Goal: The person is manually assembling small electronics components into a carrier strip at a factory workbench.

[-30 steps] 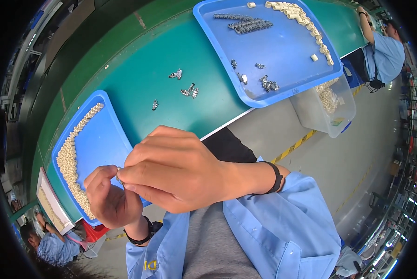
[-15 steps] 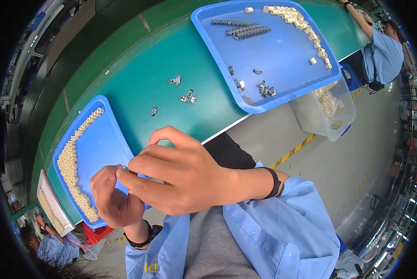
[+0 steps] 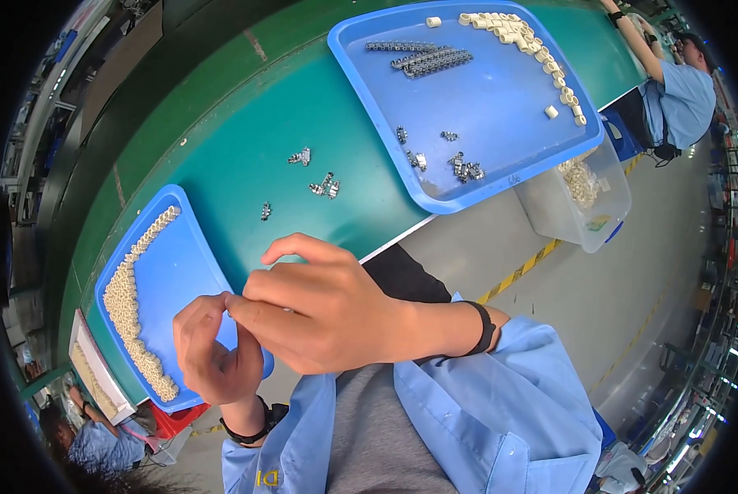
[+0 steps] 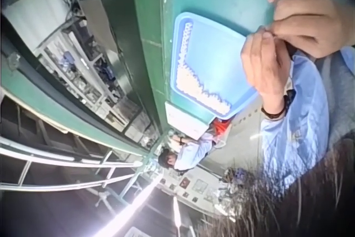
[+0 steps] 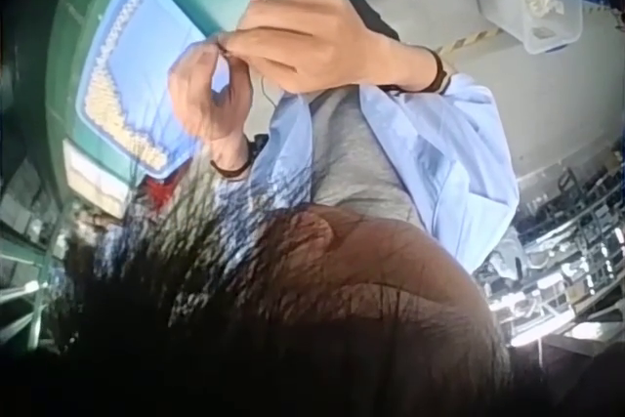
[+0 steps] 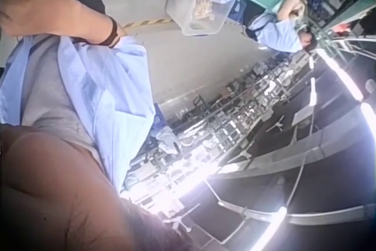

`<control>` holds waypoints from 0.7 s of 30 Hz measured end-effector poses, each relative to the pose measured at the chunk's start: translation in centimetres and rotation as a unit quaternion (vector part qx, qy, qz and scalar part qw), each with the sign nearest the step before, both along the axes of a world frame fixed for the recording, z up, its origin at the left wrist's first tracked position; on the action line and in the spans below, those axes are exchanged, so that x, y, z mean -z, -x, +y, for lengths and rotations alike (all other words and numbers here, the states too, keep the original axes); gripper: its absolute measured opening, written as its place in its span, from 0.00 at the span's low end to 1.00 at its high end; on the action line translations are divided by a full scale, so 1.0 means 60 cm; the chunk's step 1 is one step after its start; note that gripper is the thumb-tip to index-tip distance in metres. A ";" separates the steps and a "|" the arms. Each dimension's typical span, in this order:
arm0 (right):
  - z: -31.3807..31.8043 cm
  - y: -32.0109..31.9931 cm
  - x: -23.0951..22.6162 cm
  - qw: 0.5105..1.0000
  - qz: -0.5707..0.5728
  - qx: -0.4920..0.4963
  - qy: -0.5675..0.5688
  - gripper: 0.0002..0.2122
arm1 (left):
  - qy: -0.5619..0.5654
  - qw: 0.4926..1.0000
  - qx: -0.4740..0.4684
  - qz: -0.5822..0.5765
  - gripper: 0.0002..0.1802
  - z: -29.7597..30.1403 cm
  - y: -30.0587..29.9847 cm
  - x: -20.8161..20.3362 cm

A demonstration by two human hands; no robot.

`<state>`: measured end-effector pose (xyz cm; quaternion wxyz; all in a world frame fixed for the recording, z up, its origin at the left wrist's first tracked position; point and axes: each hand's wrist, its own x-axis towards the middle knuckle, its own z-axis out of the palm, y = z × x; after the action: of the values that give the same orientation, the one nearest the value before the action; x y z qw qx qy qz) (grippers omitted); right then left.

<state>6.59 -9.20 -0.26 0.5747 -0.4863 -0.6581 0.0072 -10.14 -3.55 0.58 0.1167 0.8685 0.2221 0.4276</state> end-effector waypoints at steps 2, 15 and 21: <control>-0.002 -0.005 0.003 0.998 -0.056 0.023 -0.010 0.11 | 0.058 0.997 0.016 -0.046 0.29 0.002 -0.003 0.007; 0.024 -0.099 0.125 0.957 -0.139 0.160 0.200 0.19 | 0.313 0.949 0.026 0.018 0.10 0.276 -0.116 0.033; 0.022 -0.111 0.163 0.961 -0.101 0.164 0.199 0.16 | 0.258 0.961 0.013 0.102 0.10 0.454 -0.305 0.073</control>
<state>13.28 -7.88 -10.05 0.3899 -0.6904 -0.6093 -0.0051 8.14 23.67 -3.81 0.3189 0.8509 0.3238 0.2635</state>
